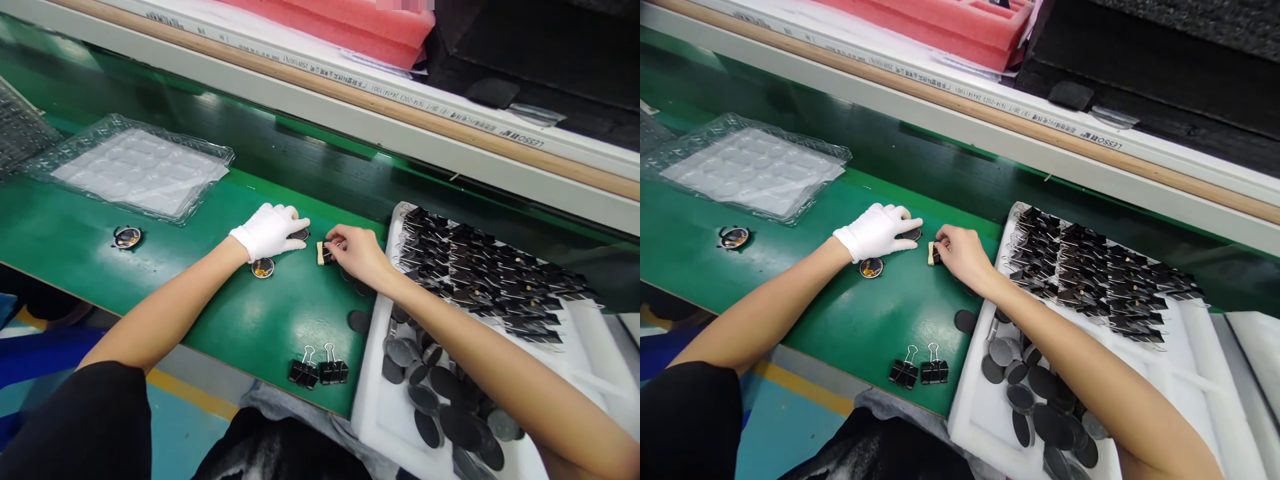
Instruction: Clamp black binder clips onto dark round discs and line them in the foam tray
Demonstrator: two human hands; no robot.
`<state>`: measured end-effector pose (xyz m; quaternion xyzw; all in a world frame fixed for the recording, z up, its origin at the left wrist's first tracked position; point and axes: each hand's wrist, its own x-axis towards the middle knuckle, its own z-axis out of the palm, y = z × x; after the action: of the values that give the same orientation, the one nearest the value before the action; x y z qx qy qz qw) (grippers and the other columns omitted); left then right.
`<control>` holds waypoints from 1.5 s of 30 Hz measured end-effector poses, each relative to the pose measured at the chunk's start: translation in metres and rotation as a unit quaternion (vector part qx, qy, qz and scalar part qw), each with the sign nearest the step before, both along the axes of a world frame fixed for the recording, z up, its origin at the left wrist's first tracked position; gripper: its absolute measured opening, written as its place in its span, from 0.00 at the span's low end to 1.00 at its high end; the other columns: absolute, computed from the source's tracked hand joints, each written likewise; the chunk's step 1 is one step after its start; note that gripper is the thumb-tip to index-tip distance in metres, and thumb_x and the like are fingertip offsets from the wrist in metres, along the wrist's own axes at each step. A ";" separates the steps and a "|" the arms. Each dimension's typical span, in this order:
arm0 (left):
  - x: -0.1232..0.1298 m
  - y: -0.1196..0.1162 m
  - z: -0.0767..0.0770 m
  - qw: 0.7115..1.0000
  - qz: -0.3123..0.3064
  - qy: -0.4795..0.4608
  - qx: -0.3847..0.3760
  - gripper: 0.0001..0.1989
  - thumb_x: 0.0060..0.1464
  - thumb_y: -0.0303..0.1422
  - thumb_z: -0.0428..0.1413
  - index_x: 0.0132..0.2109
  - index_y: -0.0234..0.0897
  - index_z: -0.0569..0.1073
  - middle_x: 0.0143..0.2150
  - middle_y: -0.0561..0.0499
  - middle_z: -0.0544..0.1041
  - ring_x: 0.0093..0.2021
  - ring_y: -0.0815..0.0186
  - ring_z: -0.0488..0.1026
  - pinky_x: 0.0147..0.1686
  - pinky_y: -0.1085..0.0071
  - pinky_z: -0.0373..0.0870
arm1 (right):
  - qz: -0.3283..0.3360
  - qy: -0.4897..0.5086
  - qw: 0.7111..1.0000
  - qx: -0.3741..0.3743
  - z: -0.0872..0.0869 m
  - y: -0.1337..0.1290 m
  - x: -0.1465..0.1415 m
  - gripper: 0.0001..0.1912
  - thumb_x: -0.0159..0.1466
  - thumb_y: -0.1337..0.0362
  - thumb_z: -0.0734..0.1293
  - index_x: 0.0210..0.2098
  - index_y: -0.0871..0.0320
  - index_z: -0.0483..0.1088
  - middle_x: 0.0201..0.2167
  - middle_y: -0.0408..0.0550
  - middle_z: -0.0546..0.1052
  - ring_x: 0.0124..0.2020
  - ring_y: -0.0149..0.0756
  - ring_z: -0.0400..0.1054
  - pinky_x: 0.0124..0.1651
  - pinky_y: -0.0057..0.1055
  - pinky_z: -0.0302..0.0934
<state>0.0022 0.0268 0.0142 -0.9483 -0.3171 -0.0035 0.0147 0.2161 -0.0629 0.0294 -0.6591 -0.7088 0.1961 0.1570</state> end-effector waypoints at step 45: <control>0.016 0.002 -0.010 0.999 -0.026 -0.012 -0.019 0.24 0.65 0.52 0.54 0.54 0.37 0.75 0.47 0.42 0.75 0.45 0.51 0.75 0.36 0.63 0.61 | -0.333 -0.016 0.940 0.074 -0.059 0.070 -0.013 0.20 0.75 0.52 0.50 0.57 0.52 0.62 0.64 0.60 0.63 0.70 0.51 0.51 0.68 0.57 0.44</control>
<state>0.0179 0.0287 0.0040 -0.9563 -0.2923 -0.0093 -0.0070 0.2026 0.0070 -0.0294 -0.8471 -0.4637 0.0686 0.2503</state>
